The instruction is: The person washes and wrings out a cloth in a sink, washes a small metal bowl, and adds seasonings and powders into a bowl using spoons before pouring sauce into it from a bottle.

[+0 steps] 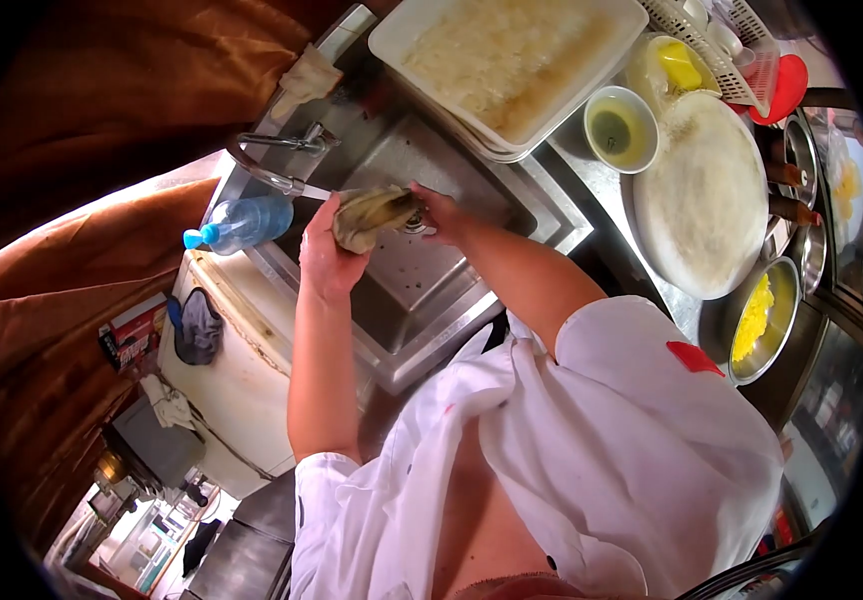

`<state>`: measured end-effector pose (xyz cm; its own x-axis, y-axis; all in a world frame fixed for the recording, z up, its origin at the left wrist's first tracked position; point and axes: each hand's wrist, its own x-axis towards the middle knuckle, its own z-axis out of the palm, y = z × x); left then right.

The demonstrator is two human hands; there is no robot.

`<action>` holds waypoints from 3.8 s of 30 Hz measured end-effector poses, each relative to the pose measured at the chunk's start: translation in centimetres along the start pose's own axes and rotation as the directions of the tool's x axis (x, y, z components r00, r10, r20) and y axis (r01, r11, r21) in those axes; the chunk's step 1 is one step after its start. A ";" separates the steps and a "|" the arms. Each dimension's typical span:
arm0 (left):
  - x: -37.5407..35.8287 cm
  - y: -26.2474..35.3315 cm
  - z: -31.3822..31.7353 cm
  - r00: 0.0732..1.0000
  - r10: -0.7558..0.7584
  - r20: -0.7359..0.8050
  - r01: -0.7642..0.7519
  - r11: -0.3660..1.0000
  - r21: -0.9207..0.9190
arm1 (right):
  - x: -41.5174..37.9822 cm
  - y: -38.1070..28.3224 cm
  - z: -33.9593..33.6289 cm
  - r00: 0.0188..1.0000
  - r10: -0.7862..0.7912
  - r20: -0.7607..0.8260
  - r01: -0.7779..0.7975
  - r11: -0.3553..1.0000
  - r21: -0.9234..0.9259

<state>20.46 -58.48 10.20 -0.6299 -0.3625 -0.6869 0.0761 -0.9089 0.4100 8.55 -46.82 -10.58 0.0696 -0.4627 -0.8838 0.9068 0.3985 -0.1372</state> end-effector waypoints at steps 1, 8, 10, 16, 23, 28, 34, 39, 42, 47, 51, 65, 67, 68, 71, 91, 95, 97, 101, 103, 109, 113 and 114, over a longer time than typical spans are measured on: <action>-0.2 0.0 0.5 1.000 0.026 0.010 -0.026 1.000 -0.009 | -0.6 -0.3 0.0 0.998 0.059 0.029 -0.059 0.998 0.011; 1.0 0.0 -2.4 0.963 0.231 -0.136 -0.225 0.973 0.059 | 3.2 2.3 1.6 0.783 -0.334 0.524 0.100 0.900 0.424; 1.9 0.2 -5.1 0.965 0.214 -0.154 -0.202 0.975 0.090 | 2.0 1.5 2.6 0.887 -0.198 0.417 -0.020 0.886 0.464; 6.6 -5.6 -15.9 0.911 -0.311 -0.270 0.369 0.908 0.201 | -0.5 -1.0 4.2 0.834 -0.186 0.519 -0.064 0.903 0.425; 8.6 -8.4 -9.8 1.000 -0.019 -0.017 0.015 0.983 -0.184 | -4.6 -2.7 5.1 0.900 -0.197 0.388 0.135 0.974 0.181; 11.6 -8.6 -9.4 0.976 -0.025 -0.214 0.020 0.999 -0.026 | -5.4 -2.3 5.1 0.919 -0.318 0.232 0.378 0.880 -0.289; 12.1 -8.7 -7.6 0.977 -0.020 -0.213 0.007 0.998 -0.058 | -2.5 -2.4 2.1 0.924 -0.381 0.030 0.381 0.925 0.015; 10.2 -7.6 -5.1 0.971 -0.204 -0.127 0.190 0.975 -0.114 | 4.2 -1.4 -2.2 0.992 -0.117 0.046 0.109 0.982 0.157; 9.8 -8.2 -5.2 0.973 -0.049 -0.226 0.079 0.989 0.125 | 4.7 -0.4 -0.5 0.959 -0.261 0.110 0.235 0.950 0.206; 8.7 -7.0 -6.5 0.962 0.105 -0.251 -0.061 0.982 0.178 | 0.6 -1.6 5.0 0.942 0.010 0.335 -0.044 0.995 0.093; 9.6 -6.4 -9.4 0.927 0.139 -0.350 -0.095 0.986 0.138 | -0.4 1.1 6.3 0.930 -0.235 0.283 0.257 0.965 -0.042; 6.7 -6.2 -5.2 0.931 0.071 -0.358 -0.095 0.994 -0.049 | 8.6 -1.3 3.6 0.782 -0.623 -0.016 0.450 0.582 -0.677; 5.2 -5.3 -3.9 0.932 0.061 -0.357 -0.104 0.989 -0.103 | 9.0 -1.4 3.6 0.924 -0.377 0.063 0.378 0.926 -0.005; 4.8 -4.8 -3.4 0.933 0.058 -0.355 -0.110 0.985 -0.129 | 8.8 -1.4 3.4 0.951 -0.261 0.165 0.233 0.957 0.171; 4.7 -4.3 -1.9 0.896 0.048 -0.442 -0.103 0.990 -0.100 | 4.3 -1.8 5.6 0.933 -0.011 0.360 -0.033 0.993 0.116; 13.0 -9.6 -9.4 0.721 0.658 -0.216 0.019 0.293 0.956 | -1.6 1.5 4.1 0.950 -0.303 0.069 0.307 0.880 -0.363; 11.0 -9.2 -5.7 0.717 0.630 -0.298 -0.023 0.449 0.893 | 3.2 2.4 1.9 0.961 0.174 0.216 -0.172 0.985 -0.027; 10.4 -8.5 -5.0 0.721 0.589 -0.364 0.063 0.468 0.882 | 4.3 3.0 2.7 0.910 0.167 0.380 -0.214 0.973 0.085; 8.4 -6.9 -4.7 0.781 0.535 -0.321 0.155 0.332 0.930 | 5.8 3.3 4.7 0.845 0.098 0.526 -0.248 0.943 0.223; 8.2 -6.8 -5.7 0.827 0.508 -0.241 0.177 0.171 0.969 | 4.6 2.8 5.3 0.897 0.037 0.441 -0.145 0.966 0.212; 6.1 -6.8 -6.2 0.871 0.483 -0.084 0.118 -0.040 0.992 | 13.0 2.5 3.8 0.953 0.057 0.296 -0.103 0.984 0.143; 3.0 -6.0 -4.6 0.888 0.453 -0.079 0.142 -0.108 0.984 | 16.4 3.5 3.7 0.990 -0.007 0.140 -0.017 0.986 0.167; 2.4 -6.4 -4.8 0.879 0.475 -0.038 0.099 -0.105 0.989 | 17.3 3.8 3.4 0.994 -0.020 0.107 0.001 0.984 0.177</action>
<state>22.21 -54.46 3.05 -0.4884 -0.7585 -0.4315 -0.8353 0.2634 0.4825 14.58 -56.04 -24.87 0.0955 -0.5526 -0.8280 0.9661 0.2519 -0.0568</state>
